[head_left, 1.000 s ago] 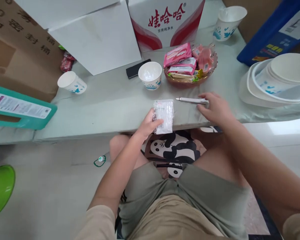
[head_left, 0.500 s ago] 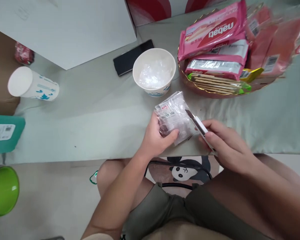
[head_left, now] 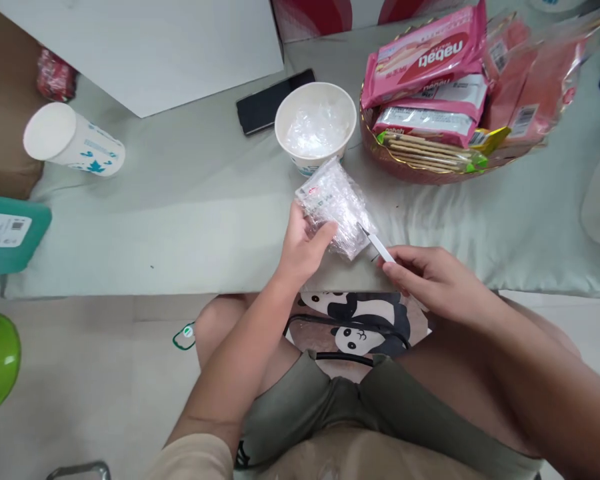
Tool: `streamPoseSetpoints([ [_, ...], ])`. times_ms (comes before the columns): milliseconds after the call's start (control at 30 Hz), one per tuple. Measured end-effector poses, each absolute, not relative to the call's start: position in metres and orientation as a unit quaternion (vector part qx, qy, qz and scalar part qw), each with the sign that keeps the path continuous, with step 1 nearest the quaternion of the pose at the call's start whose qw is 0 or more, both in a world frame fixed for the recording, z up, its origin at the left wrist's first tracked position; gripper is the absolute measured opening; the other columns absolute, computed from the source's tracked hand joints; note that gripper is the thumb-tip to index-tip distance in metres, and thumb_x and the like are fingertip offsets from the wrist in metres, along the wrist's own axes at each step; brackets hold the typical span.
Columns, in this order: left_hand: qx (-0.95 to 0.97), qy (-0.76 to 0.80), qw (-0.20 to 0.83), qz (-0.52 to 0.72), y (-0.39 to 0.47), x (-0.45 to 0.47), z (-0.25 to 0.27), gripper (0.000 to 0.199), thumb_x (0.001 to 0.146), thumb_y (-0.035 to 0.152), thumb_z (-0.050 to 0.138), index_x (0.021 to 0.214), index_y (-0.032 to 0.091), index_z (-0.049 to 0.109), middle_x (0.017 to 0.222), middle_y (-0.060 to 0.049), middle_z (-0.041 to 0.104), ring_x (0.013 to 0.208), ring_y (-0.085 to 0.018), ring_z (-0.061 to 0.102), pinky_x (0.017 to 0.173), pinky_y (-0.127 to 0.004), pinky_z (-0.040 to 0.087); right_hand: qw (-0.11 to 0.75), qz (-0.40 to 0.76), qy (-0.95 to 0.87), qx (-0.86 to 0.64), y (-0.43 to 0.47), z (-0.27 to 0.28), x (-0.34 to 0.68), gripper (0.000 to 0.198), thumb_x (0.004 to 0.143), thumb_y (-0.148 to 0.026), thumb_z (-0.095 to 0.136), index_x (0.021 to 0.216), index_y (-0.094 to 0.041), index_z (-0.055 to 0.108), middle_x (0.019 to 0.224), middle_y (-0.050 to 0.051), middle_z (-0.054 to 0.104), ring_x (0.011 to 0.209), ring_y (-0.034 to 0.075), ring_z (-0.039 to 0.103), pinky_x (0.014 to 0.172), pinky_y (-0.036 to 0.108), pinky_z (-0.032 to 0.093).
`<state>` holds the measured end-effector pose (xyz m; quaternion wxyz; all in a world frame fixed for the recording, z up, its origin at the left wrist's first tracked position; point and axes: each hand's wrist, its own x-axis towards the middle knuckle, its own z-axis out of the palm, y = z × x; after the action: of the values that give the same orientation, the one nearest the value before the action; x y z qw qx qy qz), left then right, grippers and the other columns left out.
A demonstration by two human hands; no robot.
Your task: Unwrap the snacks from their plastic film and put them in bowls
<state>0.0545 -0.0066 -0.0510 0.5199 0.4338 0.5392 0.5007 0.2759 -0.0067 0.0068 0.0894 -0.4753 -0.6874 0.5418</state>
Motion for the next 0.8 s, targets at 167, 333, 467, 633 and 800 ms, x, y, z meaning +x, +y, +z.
streamPoseSetpoints([
  [167, 0.422, 0.603, 0.479, 0.479, -0.018, 0.045, -0.043, 0.046, 0.091, 0.044, 0.063, 0.131, 0.029, 0.045, 0.12, -0.005, 0.065, 0.11, -0.021, 0.065, 0.086, -0.034, 0.054, 0.102, 0.438, -0.728, -0.518, -0.014, -0.003, 0.313, 0.039, 0.095, -0.056, 0.049, 0.075, -0.025, 0.061, 0.057, -0.001, 0.052, 0.051, 0.017, 0.048, 0.049, 0.031, 0.036],
  [333, 0.481, 0.725, 0.194, 0.453, -0.033, 0.019, -0.024, 0.041, 0.086, 0.049, 0.072, 0.114, 0.024, 0.055, 0.107, -0.006, 0.064, 0.092, -0.021, 0.061, 0.083, -0.04, 0.05, 0.192, 0.177, -0.776, -0.574, -0.013, -0.027, 0.338, 0.026, 0.092, -0.044, 0.055, 0.102, -0.028, 0.074, 0.096, 0.009, 0.072, 0.078, 0.027, 0.066, 0.062, 0.038, 0.044],
  [467, 0.636, 0.643, 0.157, 0.397, -0.025, 0.008, -0.025, 0.039, 0.082, 0.038, 0.075, 0.116, 0.024, 0.062, 0.129, -0.009, 0.063, 0.126, -0.029, 0.055, 0.107, -0.045, 0.044, 0.185, 0.11, -0.774, -0.596, -0.004, -0.034, 0.342, 0.032, 0.09, -0.038, 0.06, 0.118, -0.027, 0.072, 0.1, 0.011, 0.074, 0.09, 0.034, 0.067, 0.072, 0.045, 0.047],
  [633, 0.684, 0.616, 0.233, 0.314, -0.021, 0.017, -0.031, 0.026, 0.083, 0.029, 0.072, 0.108, 0.021, 0.069, 0.13, -0.01, 0.063, 0.123, -0.026, 0.06, 0.107, -0.041, 0.047, 0.27, 0.069, -0.767, -0.578, 0.002, -0.029, 0.318, 0.033, 0.093, -0.037, 0.057, 0.119, -0.022, 0.07, 0.118, 0.02, 0.071, 0.114, 0.041, 0.062, 0.098, 0.06, 0.045],
  [800, 0.717, 0.574, 0.255, 0.301, -0.033, 0.032, -0.029, 0.012, 0.087, 0.027, 0.068, 0.098, 0.021, 0.069, 0.112, -0.006, 0.064, 0.098, -0.019, 0.064, 0.09, -0.033, 0.052, 0.295, 0.19, -0.831, -0.431, -0.009, -0.036, 0.269, 0.044, 0.091, -0.035, 0.055, 0.132, -0.02, 0.062, 0.127, 0.017, 0.068, 0.118, 0.035, 0.062, 0.1, 0.053, 0.048],
])
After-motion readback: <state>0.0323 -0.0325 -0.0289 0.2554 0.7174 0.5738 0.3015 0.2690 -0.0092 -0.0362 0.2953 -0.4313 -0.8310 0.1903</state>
